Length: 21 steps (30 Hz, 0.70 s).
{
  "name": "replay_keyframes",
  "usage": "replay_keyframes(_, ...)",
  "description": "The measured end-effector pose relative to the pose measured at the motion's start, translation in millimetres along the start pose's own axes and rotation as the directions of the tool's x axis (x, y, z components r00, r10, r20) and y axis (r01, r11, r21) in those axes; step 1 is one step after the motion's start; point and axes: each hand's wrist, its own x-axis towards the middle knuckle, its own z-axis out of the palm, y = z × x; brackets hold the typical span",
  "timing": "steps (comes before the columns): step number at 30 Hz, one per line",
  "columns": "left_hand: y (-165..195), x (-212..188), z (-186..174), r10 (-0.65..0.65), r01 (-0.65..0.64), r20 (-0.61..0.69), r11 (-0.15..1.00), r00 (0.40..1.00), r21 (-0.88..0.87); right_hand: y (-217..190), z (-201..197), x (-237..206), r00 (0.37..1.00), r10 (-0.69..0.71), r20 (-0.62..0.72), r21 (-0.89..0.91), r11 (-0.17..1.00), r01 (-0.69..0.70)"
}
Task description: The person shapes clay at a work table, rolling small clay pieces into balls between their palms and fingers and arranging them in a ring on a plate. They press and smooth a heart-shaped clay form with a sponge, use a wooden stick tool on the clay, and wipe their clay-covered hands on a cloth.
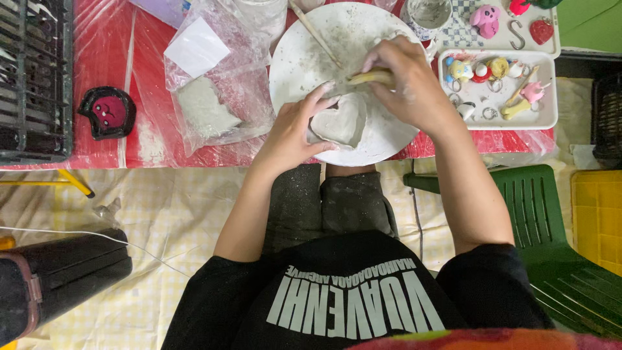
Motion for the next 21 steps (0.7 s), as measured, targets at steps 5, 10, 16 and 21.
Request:
replay_keyframes(5, -6, -4, 6, -0.052, 0.051, -0.024, 0.999, 0.998, -0.018, -4, 12, 10, 0.972, -0.187, 0.141, 0.053, 0.982, 0.182)
replay_keyframes(10, -8, -7, 14, -0.076, 0.072, -0.085, 0.996, 0.993, -0.042, -14, 10, 9, 0.941, -0.257, 0.219, -0.002, 0.965, 0.264)
replay_keyframes(16, -8, -7, 15, -0.085, 0.083, -0.084, 0.996, 0.993, -0.022, -18, 7, 15, 0.921, -0.302, 0.246, -0.042, 0.946, 0.322)
replay_keyframes(21, -7, -6, 15, -0.083, 0.084, -0.075, 0.996, 0.994, 0.009, -12, 9, 18, 0.930, -0.304, 0.207, -0.049, 0.946, 0.320)
